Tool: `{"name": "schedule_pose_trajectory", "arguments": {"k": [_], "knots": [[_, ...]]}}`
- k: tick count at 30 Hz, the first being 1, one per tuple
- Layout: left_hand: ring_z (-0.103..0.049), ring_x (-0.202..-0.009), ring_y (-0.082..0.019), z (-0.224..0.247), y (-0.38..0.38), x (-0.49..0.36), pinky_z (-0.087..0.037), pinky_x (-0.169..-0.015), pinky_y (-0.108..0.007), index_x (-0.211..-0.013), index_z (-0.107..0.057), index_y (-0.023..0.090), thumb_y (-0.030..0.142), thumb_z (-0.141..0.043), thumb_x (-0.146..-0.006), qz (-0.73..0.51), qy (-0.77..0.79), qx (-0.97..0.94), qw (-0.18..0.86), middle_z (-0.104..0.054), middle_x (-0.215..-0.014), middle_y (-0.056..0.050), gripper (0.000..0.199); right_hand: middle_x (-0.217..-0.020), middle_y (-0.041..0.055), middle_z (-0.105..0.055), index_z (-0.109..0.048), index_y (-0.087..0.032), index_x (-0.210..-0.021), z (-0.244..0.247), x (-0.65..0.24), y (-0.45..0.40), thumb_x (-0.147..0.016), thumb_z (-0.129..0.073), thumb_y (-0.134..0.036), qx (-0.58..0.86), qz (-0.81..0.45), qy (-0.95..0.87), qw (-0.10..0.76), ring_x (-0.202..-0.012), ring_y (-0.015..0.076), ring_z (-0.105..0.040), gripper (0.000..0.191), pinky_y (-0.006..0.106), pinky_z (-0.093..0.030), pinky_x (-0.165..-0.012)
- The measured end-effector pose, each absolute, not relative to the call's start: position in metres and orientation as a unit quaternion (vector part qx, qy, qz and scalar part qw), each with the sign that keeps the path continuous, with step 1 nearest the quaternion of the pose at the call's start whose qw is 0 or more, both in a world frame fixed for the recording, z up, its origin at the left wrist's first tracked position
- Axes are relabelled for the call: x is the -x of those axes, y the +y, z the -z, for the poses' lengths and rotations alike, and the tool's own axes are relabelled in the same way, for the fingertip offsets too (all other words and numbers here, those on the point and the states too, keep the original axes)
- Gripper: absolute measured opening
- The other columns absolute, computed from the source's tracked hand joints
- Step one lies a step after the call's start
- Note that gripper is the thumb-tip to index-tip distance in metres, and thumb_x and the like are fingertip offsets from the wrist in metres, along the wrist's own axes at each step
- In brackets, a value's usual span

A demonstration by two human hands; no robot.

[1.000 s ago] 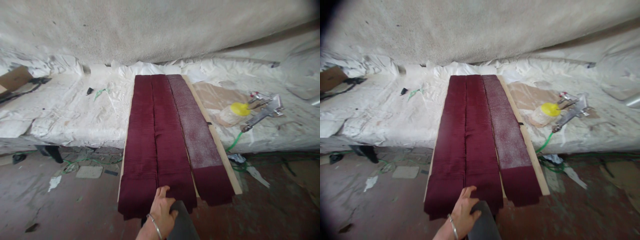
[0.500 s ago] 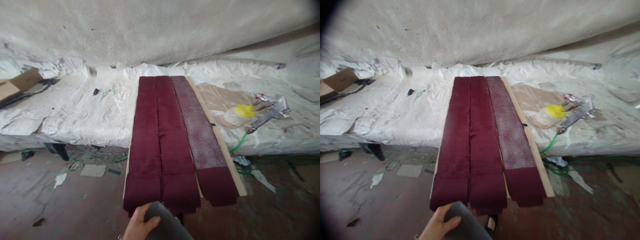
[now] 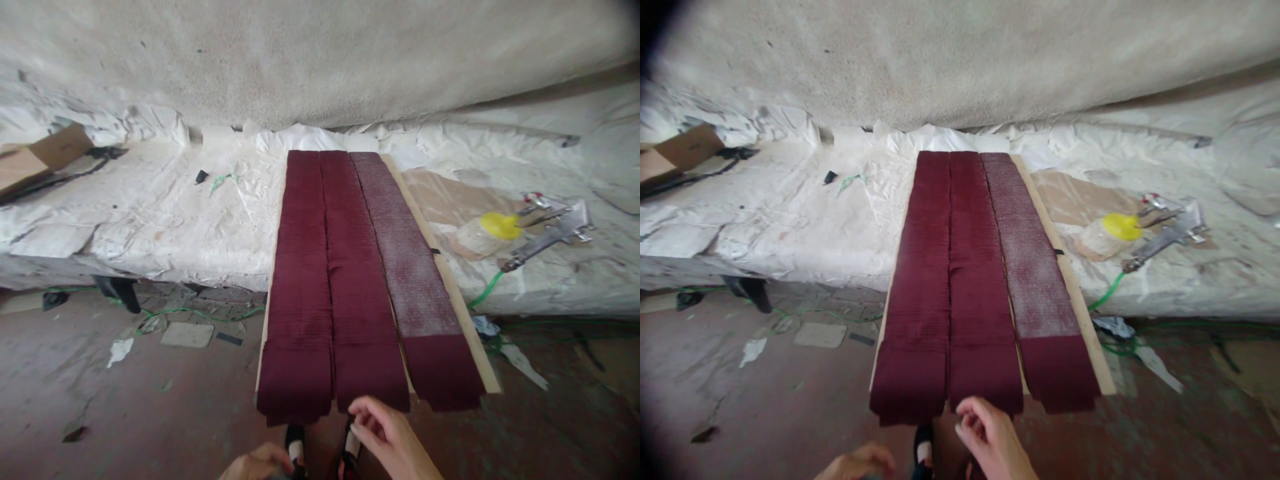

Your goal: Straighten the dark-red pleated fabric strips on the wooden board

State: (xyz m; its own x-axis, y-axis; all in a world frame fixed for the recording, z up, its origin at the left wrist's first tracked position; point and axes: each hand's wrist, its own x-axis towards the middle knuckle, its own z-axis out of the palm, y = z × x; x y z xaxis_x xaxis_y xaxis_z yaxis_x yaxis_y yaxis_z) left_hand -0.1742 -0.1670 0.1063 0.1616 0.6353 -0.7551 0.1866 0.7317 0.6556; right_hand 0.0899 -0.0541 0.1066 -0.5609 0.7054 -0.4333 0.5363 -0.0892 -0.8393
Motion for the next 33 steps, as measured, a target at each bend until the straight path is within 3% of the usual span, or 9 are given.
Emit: {"name": "schedule_pose_trajectory", "arguments": {"k": [3,6,8,11,16,29,33], "knots": [[-0.06,-0.099,-0.022,-0.104,-0.16,0.169,-0.047,-0.093,-0.037,-0.097,-0.071,0.031,0.042,-0.065,-0.064,-0.182,0.633,-0.341,0.671,-0.067,-0.109,-0.001,0.036,-0.082,-0.0009,-0.06,-0.057,-0.024,-0.1,-0.1,-0.065,-0.044,-0.084,-0.053,-0.022,0.493,-0.499,-0.705,0.11,-0.071,0.0159,-0.058,0.017,0.028,-0.045,-0.068],[-0.05,-0.121,-0.026,-0.108,-0.157,0.162,-0.04,-0.104,-0.035,-0.083,-0.073,0.025,0.033,-0.066,-0.059,-0.177,0.632,-0.424,0.624,-0.047,-0.143,-0.001,0.026,-0.084,-0.0007,-0.055,-0.055,-0.026,-0.106,-0.094,-0.046,-0.035,-0.084,-0.054,-0.016,0.502,-0.416,-0.751,0.101,-0.073,0.0176,-0.056,0.024,0.032,-0.045,-0.071],[-0.041,-0.132,-0.026,-0.109,-0.155,0.159,-0.035,-0.108,-0.033,-0.074,-0.071,0.019,0.026,-0.064,-0.057,-0.155,0.634,-0.487,0.58,-0.029,-0.154,-0.004,0.019,-0.09,0.001,-0.055,-0.053,-0.027,-0.112,-0.092,-0.035,-0.031,-0.086,-0.054,-0.015,0.499,-0.38,-0.773,0.092,-0.082,0.0198,-0.057,0.028,0.036,-0.046,-0.077],[-0.037,-0.135,-0.024,-0.105,-0.152,0.155,-0.034,-0.108,-0.031,-0.075,-0.07,0.017,0.022,-0.063,-0.057,-0.137,0.646,-0.498,0.563,-0.021,-0.157,-0.008,0.021,-0.098,0.0037,-0.055,-0.051,-0.027,-0.117,-0.089,-0.02,-0.026,-0.088,-0.055,-0.018,0.488,-0.342,-0.8,0.07,-0.092,0.0234,-0.056,0.031,0.041,-0.046,-0.083],[-0.037,-0.135,-0.024,-0.098,-0.149,0.154,-0.03,-0.111,-0.034,-0.077,-0.072,0.02,0.023,-0.066,-0.058,-0.13,0.658,-0.495,0.553,-0.022,-0.157,-0.004,0.021,-0.106,0.0078,-0.056,-0.051,-0.023,-0.118,-0.085,-0.009,-0.021,-0.087,-0.056,-0.017,0.475,-0.273,-0.836,0.042,-0.102,0.0286,-0.053,0.033,0.045,-0.045,-0.085],[-0.03,-0.14,-0.027,-0.106,-0.141,0.154,-0.026,-0.114,-0.038,-0.084,-0.073,0.02,0.023,-0.065,-0.059,-0.112,0.656,-0.491,0.562,-0.021,-0.157,-0.007,0.026,-0.094,0.0008,-0.055,-0.052,-0.024,-0.087,-0.092,0.002,-0.015,-0.081,-0.066,-0.017,0.468,-0.23,-0.853,0.04,-0.09,0.0252,-0.05,0.017,0.041,-0.038,-0.078],[-0.03,-0.139,-0.028,-0.104,-0.14,0.154,-0.028,-0.113,-0.036,-0.084,-0.073,0.018,0.025,-0.067,-0.06,-0.125,0.651,-0.496,0.561,-0.024,-0.156,-0.01,0.026,-0.089,-0.0006,-0.059,-0.05,-0.023,-0.09,-0.092,0.007,-0.017,-0.083,-0.062,-0.017,0.458,-0.274,-0.845,0.035,-0.085,0.0231,-0.053,0.015,0.041,-0.038,-0.079]]}}
